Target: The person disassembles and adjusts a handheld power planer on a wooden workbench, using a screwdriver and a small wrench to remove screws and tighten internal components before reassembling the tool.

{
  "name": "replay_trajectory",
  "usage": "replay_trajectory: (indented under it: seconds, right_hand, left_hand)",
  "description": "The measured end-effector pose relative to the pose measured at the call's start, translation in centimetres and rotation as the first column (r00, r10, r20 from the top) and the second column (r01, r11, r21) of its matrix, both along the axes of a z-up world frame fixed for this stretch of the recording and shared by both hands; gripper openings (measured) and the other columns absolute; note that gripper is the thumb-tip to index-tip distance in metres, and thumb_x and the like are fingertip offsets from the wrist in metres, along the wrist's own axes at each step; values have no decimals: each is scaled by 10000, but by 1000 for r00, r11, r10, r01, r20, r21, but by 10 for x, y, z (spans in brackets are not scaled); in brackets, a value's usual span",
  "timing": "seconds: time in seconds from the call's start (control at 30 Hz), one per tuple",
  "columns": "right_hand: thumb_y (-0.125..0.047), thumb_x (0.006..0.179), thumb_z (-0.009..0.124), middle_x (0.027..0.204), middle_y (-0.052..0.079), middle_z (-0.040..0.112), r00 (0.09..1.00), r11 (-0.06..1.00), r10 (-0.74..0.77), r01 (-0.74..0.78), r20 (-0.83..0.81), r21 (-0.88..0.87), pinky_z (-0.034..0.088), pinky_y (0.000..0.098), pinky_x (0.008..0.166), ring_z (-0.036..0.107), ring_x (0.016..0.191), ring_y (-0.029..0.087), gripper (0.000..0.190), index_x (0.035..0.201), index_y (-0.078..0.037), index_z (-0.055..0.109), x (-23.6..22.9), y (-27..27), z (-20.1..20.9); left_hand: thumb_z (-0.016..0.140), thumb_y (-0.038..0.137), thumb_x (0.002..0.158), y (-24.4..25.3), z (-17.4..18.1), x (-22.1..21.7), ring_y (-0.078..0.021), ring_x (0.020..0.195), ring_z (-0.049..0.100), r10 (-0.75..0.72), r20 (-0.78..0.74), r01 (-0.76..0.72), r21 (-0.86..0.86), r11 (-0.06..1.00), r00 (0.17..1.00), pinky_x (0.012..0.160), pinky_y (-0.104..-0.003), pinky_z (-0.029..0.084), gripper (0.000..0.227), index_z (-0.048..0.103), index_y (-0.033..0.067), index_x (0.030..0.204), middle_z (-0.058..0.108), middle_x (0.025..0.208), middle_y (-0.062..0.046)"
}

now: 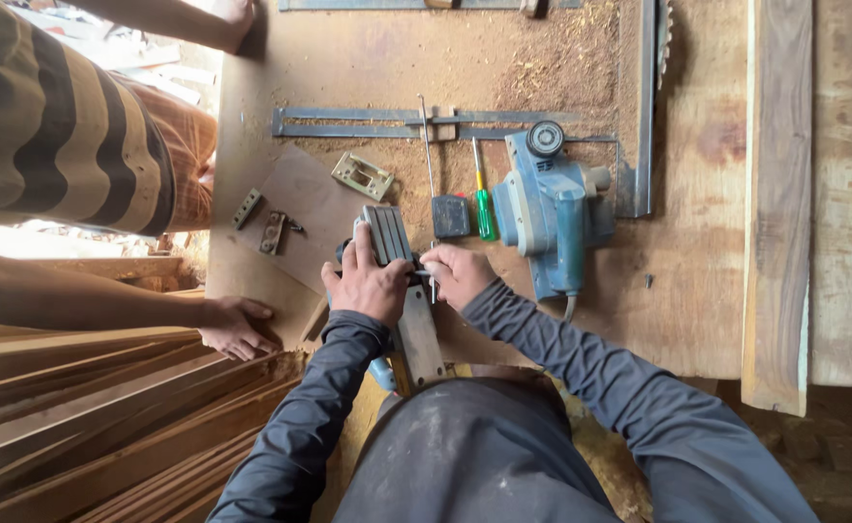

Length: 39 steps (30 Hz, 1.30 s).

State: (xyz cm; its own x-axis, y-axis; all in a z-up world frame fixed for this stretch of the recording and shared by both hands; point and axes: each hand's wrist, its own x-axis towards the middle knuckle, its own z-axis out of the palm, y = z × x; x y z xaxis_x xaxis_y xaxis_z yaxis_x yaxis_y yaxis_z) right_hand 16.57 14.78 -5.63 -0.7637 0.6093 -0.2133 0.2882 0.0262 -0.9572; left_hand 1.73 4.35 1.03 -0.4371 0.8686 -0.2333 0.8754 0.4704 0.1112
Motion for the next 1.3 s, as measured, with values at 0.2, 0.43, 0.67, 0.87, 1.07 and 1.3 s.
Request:
replay_trajectory:
  seconds: [0.2,0.43,0.67,0.87,1.07,1.3]
  right_hand:
    - [-46,905,624,938,126,624,932,608,358,-182,-62,773,559,358,732,658,821,268,273,1171,-8,678,17,29,9]
    - [-182,906,716,839,116,644,967,588,251,-189,45,786,549,379,705,669,789,274,202,1072,-67,704,5,14,19]
    - [-117,982,583,919,237,704,972,964,-34,93,234,-249,573,404,689,689,770,342,412,1390,-127,523,-17,-12,29]
    - [-93,902,629,1104,165,655,976,541,212,-83,-40,837,557,386,825,670,962,295,328,1229,-104,649,14,14,36]
    - [-113,933,701,944,134,657,964,525,257,-195,64,828,565,387,758,684,839,290,358,1275,-46,616,5,12,16]
    - [-128,915,667,807,192,733,972,998,-33,45,233,-45,582,370,657,725,705,257,577,1439,-38,440,-18,-3,16]
  left_hand:
    - [675,386,866,3,1,0,-347,1406,389,10,-12,-10,-42,999,1000,1028,-728,299,210,745,386,1064,276,1603,-176]
    - [693,473,838,-1,2,1,-330,1401,403,-2,-22,1,-31,1000,1000,1016,-691,326,243,733,387,1062,270,1612,-177]
    - [642,497,867,5,-1,0,-305,1412,399,12,-58,-16,-77,997,998,1033,-705,314,275,704,427,1125,263,1627,-158]
    - [614,507,883,7,0,2,-302,1433,381,16,-55,-23,-131,991,998,1045,-702,309,270,693,443,1133,226,1643,-150]
    - [609,501,891,9,4,-1,-301,1440,375,7,-56,-17,-178,984,998,1048,-699,314,279,680,455,1157,196,1670,-159]
    - [564,550,917,12,12,2,-289,1506,290,34,-26,-40,-291,956,999,1095,-696,273,277,675,497,1165,128,1690,-154]
